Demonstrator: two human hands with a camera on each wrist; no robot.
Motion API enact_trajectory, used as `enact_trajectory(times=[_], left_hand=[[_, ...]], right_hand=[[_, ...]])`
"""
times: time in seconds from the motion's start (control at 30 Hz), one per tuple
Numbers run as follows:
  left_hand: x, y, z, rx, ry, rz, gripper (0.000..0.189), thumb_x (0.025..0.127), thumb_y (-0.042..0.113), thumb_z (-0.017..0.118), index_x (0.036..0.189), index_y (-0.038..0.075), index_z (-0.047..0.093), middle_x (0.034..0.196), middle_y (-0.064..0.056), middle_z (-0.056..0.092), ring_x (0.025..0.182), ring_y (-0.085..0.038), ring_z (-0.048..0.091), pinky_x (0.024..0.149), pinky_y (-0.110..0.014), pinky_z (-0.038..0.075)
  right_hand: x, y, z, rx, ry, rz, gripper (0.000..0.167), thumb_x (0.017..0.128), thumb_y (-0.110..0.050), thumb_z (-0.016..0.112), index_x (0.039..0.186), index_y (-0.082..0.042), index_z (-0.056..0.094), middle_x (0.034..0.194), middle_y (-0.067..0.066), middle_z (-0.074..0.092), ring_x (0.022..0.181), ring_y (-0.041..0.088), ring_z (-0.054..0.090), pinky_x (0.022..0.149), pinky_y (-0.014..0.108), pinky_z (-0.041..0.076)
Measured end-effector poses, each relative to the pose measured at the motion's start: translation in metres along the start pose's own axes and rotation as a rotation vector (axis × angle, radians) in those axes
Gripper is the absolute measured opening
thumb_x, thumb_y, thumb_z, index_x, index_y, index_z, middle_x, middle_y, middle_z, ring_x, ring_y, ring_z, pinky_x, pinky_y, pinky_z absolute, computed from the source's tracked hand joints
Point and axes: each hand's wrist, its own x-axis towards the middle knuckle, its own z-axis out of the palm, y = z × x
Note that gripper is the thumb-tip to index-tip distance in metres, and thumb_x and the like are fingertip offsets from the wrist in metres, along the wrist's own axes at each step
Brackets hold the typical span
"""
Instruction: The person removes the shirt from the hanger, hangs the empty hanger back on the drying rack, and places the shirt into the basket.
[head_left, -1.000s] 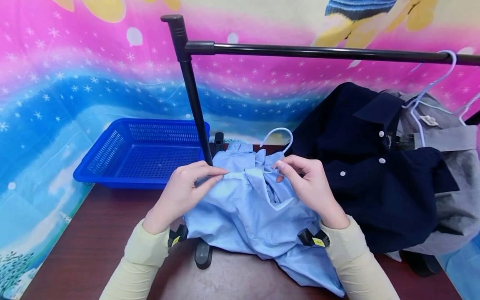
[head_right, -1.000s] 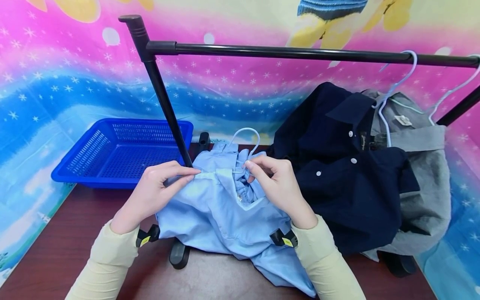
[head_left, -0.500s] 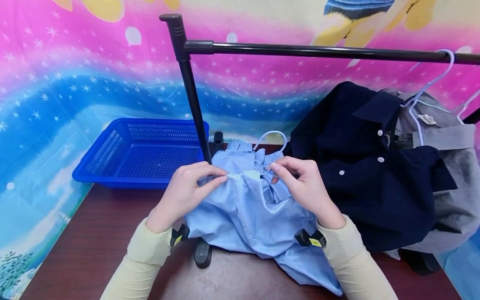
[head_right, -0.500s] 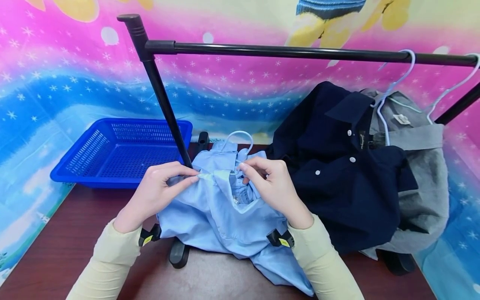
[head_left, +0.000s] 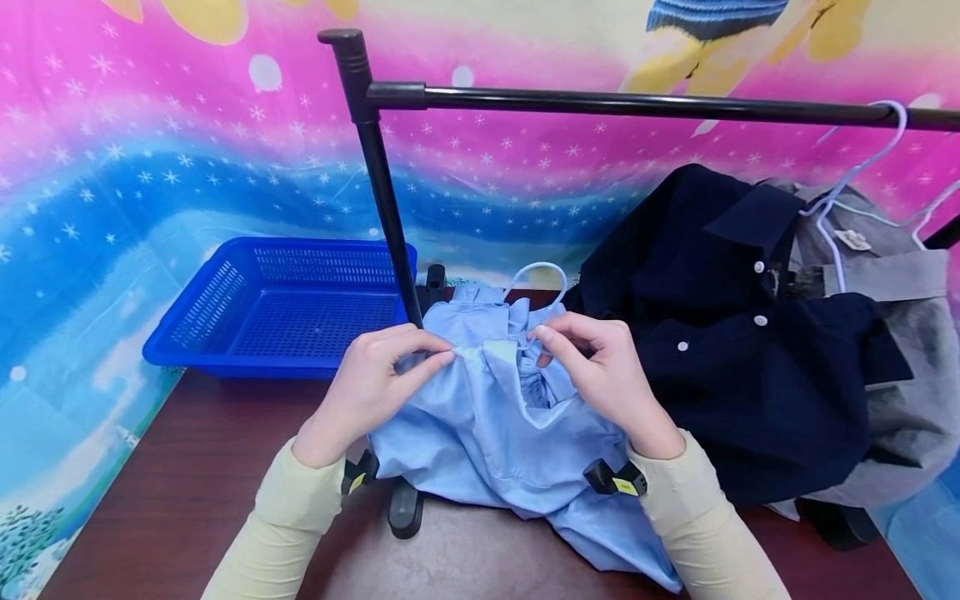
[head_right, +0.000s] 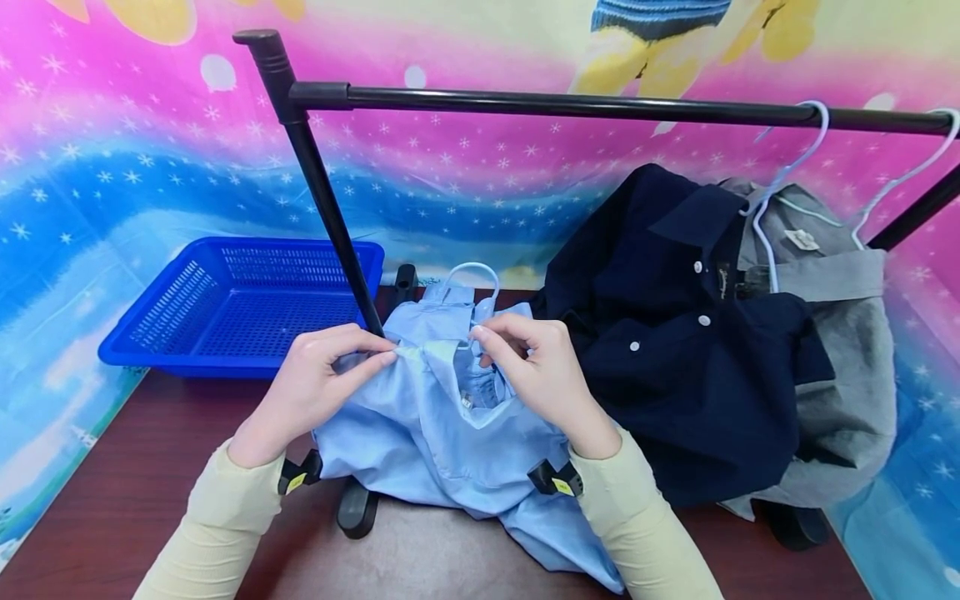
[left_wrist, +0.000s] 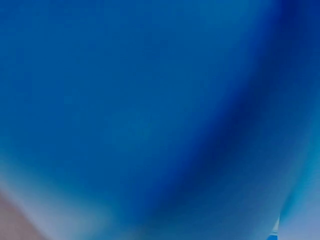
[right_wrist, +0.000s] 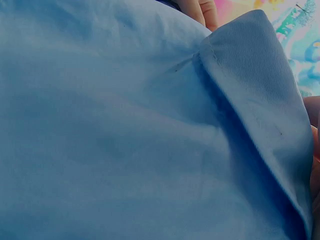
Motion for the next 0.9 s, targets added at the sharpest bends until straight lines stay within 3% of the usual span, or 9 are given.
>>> enact_trajectory(times=[0.33,0.53,0.7,0.9], left_hand=[[0.001,0.007,0.008,0.03,-0.03,-0.034,0.007,0.096,0.022,0.075,0.101,0.019,0.078,0.097,0.013,0.07,0.089,-0.003,0.064,0.076,-0.03,0.053],[0.002,0.009,0.009,0.022,-0.038,-0.02,0.007,0.096,0.021,0.074,0.102,0.018,0.077,0.098,0.011,0.071,0.089,-0.004,0.064,0.076,-0.03,0.053],[0.004,0.007,0.012,0.015,-0.017,0.009,0.007,0.096,0.02,0.074,0.101,0.018,0.077,0.096,0.011,0.071,0.083,-0.005,0.062,0.071,-0.029,0.051],[0.004,0.002,0.014,0.033,0.043,0.037,0.006,0.095,0.02,0.076,0.1,0.018,0.077,0.096,0.01,0.071,0.084,-0.005,0.064,0.071,-0.029,0.052]], right_hand=[[0.002,-0.003,0.008,-0.006,-0.034,-0.011,0.016,0.096,-0.001,0.069,0.094,-0.013,0.079,0.077,-0.007,0.07,0.059,0.022,0.06,0.05,0.028,0.042],[0.003,-0.002,0.012,-0.03,-0.033,-0.018,0.014,0.098,-0.007,0.069,0.093,-0.016,0.078,0.077,-0.006,0.07,0.057,0.015,0.057,0.049,0.027,0.041],[0.005,-0.003,0.011,-0.058,-0.011,-0.039,0.013,0.097,-0.007,0.071,0.094,-0.016,0.08,0.078,0.001,0.07,0.063,0.009,0.053,0.056,0.027,0.043],[0.003,-0.002,0.003,-0.114,-0.043,0.029,0.01,0.097,-0.015,0.073,0.103,-0.018,0.081,0.092,-0.009,0.073,0.077,0.009,0.06,0.067,0.027,0.049]])
